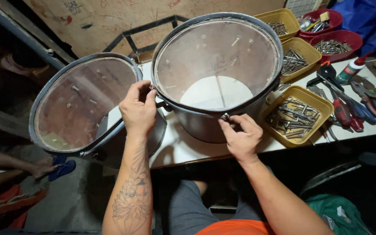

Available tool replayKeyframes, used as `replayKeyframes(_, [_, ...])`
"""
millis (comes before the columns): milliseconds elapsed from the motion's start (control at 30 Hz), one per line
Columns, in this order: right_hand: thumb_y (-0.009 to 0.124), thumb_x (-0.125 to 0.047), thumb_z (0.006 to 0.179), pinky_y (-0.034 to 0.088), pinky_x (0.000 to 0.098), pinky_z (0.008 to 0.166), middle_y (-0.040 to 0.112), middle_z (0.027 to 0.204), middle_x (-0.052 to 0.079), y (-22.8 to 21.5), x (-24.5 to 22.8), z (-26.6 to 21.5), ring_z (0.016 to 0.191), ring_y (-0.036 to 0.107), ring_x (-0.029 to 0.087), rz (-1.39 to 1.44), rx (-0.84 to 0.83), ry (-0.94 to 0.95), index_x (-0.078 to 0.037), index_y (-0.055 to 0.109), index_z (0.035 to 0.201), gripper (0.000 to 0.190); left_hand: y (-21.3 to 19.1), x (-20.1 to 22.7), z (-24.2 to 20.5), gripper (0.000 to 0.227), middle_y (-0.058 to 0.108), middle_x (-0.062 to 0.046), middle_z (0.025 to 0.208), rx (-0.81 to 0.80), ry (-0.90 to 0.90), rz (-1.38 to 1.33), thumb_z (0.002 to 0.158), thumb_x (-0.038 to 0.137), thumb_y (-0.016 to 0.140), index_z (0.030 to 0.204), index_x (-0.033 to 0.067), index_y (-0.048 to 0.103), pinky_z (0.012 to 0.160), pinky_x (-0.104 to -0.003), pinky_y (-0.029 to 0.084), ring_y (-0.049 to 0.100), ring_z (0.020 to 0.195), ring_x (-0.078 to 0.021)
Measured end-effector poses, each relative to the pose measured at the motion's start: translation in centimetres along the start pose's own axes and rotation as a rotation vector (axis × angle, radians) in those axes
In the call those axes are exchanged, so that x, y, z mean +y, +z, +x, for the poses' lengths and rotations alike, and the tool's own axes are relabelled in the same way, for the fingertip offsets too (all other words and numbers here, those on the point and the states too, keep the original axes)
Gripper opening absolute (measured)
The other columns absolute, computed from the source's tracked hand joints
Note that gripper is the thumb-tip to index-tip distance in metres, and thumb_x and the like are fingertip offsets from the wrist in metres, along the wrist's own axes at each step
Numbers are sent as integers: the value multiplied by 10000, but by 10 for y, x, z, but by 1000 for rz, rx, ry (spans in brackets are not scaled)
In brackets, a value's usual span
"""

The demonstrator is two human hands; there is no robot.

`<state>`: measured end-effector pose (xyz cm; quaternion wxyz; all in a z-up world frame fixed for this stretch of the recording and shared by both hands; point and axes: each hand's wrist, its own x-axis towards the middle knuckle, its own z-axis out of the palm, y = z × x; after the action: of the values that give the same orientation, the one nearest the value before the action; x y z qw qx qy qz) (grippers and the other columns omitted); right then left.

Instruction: The person is assembling a drum by inserting and tightening metal bolts into the drum's rim. They pick bolts from a yellow container and secure them by hand around the drum head. The person also handles a container of bolts and a drumstick during the process.

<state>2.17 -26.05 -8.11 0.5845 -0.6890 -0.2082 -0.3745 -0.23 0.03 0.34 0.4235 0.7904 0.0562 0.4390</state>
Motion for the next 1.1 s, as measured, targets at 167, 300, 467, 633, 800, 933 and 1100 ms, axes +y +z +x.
replayKeyframes(167, [931, -29, 752, 492, 303, 484, 636, 643, 112, -1, 0, -2, 544, 638, 225, 2, -9, 16, -5, 739, 800, 199, 2, -4, 0, 235, 784, -95, 927, -4, 11, 25, 872, -3, 756, 1080, 106, 746, 808, -381, 609, 771, 901, -265])
replayKeyframes(300, [888, 14, 782, 508, 329, 536, 640, 640, 97, -1, -3, -1, 552, 642, 242, 1, -15, -12, -21, 749, 792, 144, 2, -3, 0, 242, 783, -57, 894, -21, 17, 80, 868, 15, 752, 1064, 157, 761, 823, -394, 599, 767, 907, -272])
replayKeyframes(467, [898, 7, 755, 506, 332, 544, 626, 635, 95, -1, 1, 1, 559, 646, 246, -10, -24, -3, -40, 741, 776, 166, -1, -6, 1, 237, 782, -69, 897, -43, 9, 94, 873, 29, 752, 1069, 162, 768, 833, -411, 590, 761, 923, -289])
replayKeyframes(633, [900, 9, 734, 508, 334, 561, 622, 639, 102, 0, 6, -2, 574, 654, 245, -10, -15, 32, -42, 728, 770, 183, -2, -5, 0, 233, 781, -63, 895, -65, -12, 113, 872, 43, 753, 1060, 179, 774, 849, -421, 583, 758, 931, -296])
replayKeyframes(800, [891, -15, 755, 504, 310, 546, 615, 640, 124, -2, 8, -6, 560, 633, 255, -20, -37, 54, -35, 746, 789, 150, -3, -7, -2, 244, 784, -53, 903, -66, -48, 101, 873, 46, 749, 1066, 192, 778, 855, -398, 582, 760, 934, -275])
replayKeyframes(933, [869, -25, 790, 493, 357, 551, 617, 657, 134, -4, 6, -5, 578, 639, 307, -19, -66, 51, -40, 741, 796, 129, -3, -8, 2, 244, 780, -91, 895, -61, -8, 116, 855, 36, 773, 1061, 166, 781, 835, -434, 585, 757, 923, -321])
replayKeyframes(1100, [847, -12, 836, 507, 355, 592, 624, 680, 119, -6, 5, -3, 591, 634, 289, -12, -79, 10, -33, 747, 820, 103, 0, -7, 1, 275, 788, -57, 892, -38, -5, 85, 841, 50, 781, 1061, 214, 795, 853, -378, 593, 766, 928, -273])
